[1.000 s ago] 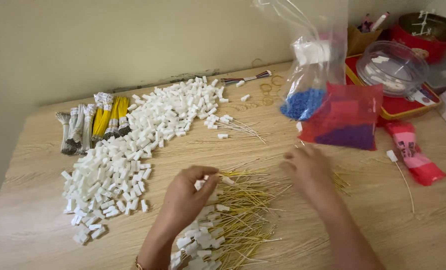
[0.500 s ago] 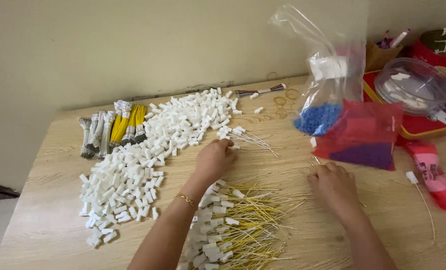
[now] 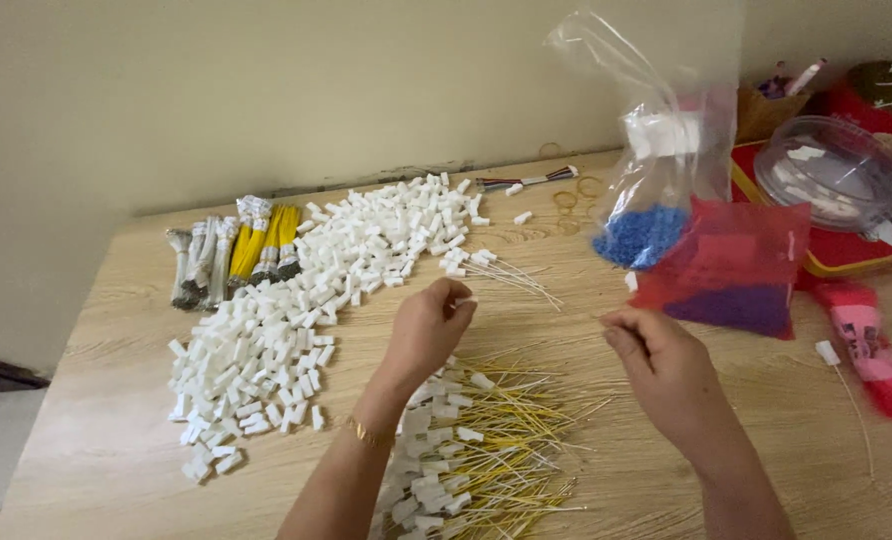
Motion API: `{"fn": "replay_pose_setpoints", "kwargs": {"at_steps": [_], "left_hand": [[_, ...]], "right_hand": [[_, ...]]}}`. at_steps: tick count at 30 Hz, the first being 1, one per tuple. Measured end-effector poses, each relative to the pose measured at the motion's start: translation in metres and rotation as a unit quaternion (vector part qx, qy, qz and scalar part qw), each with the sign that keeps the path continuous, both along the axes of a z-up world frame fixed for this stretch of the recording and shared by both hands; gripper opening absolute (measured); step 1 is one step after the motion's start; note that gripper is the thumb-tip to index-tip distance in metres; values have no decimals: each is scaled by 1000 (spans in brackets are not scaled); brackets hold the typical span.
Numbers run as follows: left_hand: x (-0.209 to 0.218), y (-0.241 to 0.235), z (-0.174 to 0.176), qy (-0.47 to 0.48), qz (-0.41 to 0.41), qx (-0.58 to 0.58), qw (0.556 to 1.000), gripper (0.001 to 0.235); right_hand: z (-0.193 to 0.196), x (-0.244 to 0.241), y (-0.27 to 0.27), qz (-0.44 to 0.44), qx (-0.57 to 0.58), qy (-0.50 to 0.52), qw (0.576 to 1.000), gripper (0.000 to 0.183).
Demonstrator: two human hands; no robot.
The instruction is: The person repeatedly picks up small white cylindrical pieces and yellow sticks from a wooden table and inserts the sticks into the cylinders. The assembled items are placed back on the table in a growing pile. The workspace includes additional craft materials in plastic bags.
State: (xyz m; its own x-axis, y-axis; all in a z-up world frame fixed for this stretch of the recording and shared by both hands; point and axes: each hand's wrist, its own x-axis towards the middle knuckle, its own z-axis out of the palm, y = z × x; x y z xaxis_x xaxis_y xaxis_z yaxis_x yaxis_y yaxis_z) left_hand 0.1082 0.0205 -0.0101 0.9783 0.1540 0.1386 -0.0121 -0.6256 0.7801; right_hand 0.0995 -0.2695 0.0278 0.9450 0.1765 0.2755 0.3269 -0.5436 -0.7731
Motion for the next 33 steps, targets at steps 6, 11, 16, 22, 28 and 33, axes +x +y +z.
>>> {"fn": "replay_pose_setpoints", "kwargs": {"at_steps": [6,11,16,22,28,33], "left_hand": [[-73,-8,28,79,6,-264,961,26],[-98,-5,17,44,-43,-394,917,26],[-103,-4,13,43,-73,-470,878,23],[-103,-8,7,57,-88,-513,852,20],[-102,-8,7,61,-85,-533,839,20],[-103,-13,7,69,-95,-517,848,20]], "right_hand": [[37,-34,46,102,59,-2,993,19],[49,-53,72,104,20,67,992,19],[51,-61,80,128,-12,30,991,17],[51,-61,78,133,-83,-41,987,14],[54,-60,78,123,-70,-26,990,13],[45,-55,75,132,-108,-74,983,13]]}}
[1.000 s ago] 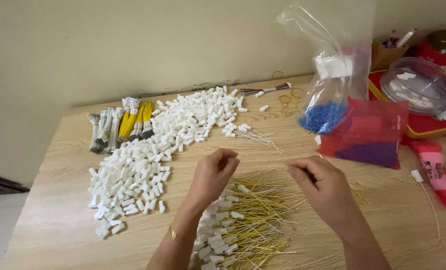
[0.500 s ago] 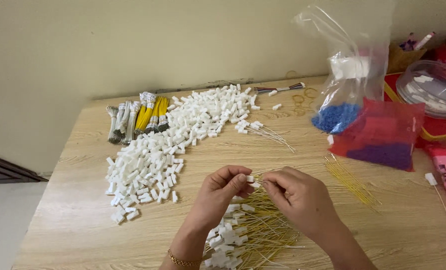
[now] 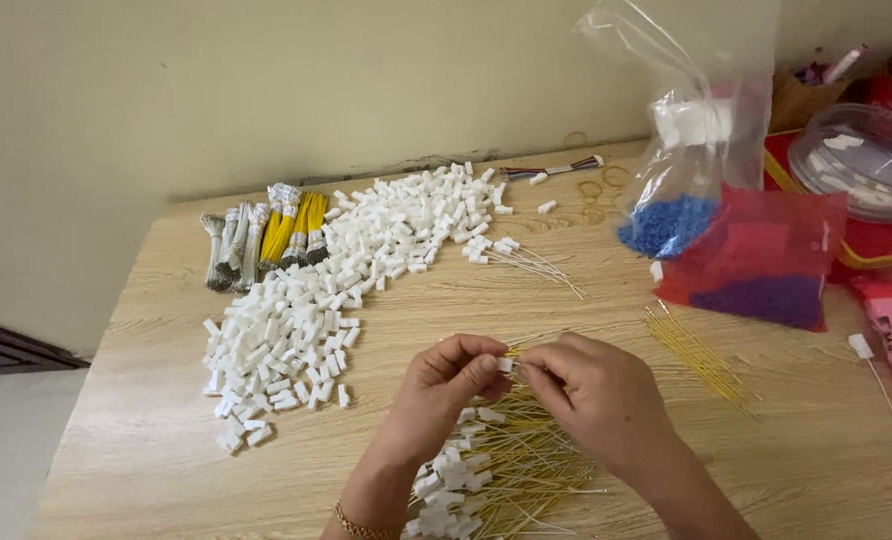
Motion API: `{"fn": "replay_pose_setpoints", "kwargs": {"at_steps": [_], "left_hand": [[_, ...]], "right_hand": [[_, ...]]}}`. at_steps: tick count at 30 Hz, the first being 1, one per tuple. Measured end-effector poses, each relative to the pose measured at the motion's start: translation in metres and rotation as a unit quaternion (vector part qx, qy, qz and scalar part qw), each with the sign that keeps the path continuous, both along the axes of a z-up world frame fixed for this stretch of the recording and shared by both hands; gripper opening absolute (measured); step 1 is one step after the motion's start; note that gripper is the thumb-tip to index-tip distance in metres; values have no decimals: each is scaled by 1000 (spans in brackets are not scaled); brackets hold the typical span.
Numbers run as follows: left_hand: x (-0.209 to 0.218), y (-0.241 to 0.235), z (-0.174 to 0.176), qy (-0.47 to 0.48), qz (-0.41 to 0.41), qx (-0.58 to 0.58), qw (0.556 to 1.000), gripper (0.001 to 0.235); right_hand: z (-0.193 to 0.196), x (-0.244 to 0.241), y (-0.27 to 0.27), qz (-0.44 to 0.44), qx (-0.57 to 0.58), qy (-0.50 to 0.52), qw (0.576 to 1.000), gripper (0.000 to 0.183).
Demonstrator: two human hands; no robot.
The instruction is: The person repeatedly picks up small white cylindrical pieces and yellow sticks from a wooden table and inserts the sticks into the cylinders. The assembled items are placed back on the table in a growing pile. The workspace includes additional craft materials in plastic bags.
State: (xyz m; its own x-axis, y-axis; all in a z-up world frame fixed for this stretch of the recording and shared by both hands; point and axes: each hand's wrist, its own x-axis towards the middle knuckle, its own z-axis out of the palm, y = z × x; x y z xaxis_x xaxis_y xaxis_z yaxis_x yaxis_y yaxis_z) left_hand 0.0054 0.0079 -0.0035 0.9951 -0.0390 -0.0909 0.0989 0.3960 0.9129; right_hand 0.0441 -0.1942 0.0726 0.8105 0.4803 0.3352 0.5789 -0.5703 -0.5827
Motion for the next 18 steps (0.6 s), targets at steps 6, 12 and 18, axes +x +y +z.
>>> {"fn": "replay_pose_setpoints", "kwargs": {"at_steps": [6,12,18], "left_hand": [[-1,1,8,4,0,-9,1000,20],[-3,-2,13,12,2,-11,1000,17],[1,-2,2,-5,10,0,1000,17]], "right_hand": [[2,0,1,41,65,82,994,18],[-6,-1,3,11,56,156,986,13],[-12,-1,9,8,55,102,993,11]]}}
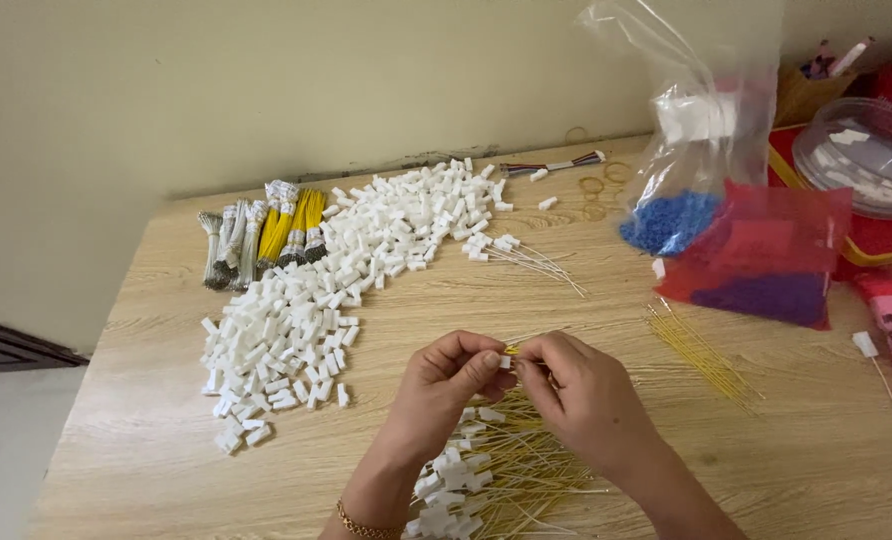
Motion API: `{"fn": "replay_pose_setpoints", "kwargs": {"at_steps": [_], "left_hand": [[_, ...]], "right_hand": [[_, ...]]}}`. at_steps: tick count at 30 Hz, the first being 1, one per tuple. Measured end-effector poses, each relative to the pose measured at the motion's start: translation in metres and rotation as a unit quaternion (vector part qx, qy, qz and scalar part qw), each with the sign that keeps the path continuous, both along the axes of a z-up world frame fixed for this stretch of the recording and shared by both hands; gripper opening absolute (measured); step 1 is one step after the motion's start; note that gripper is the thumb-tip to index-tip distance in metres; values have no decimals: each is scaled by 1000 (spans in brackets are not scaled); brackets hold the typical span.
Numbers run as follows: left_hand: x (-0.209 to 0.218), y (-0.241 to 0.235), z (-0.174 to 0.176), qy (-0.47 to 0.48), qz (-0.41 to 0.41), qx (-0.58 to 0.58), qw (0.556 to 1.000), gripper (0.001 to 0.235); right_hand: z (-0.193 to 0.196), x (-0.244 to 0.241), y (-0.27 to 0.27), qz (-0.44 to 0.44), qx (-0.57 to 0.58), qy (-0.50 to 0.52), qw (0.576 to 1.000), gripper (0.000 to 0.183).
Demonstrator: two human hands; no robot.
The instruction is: The person repeatedly picks up small white cylindrical pieces and yellow sticks from a wooden table and inserts the sticks into the cylinders. The assembled items are placed back on the table in a growing pile. The workspace includes additional craft materials in plastic bags.
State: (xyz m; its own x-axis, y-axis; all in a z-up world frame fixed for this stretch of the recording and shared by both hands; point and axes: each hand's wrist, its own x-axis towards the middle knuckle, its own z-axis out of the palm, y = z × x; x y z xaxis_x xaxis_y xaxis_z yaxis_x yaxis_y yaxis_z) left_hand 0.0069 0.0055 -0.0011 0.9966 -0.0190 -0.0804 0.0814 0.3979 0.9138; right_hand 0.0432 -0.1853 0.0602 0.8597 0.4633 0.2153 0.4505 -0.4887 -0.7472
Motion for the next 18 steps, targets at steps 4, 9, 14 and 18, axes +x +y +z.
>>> {"fn": "replay_pose_setpoints", "kwargs": {"at_steps": [4,9,14,18], "left_hand": [[3,1,-3,10,4,-6,1000,16],[10,14,-3,46,-33,154,986,16],[4,18,19,16,61,471,880,19],[5,26,13,-71,90,532,839,21]], "right_hand": [[-3,4,3,8,4,-16,1000,11],[-36,35,-2,78,-80,-60,992,21],[-68,113,13,2,-141,-34,989,27],[-95,164,30,-128,-185,-73,972,32]]}}
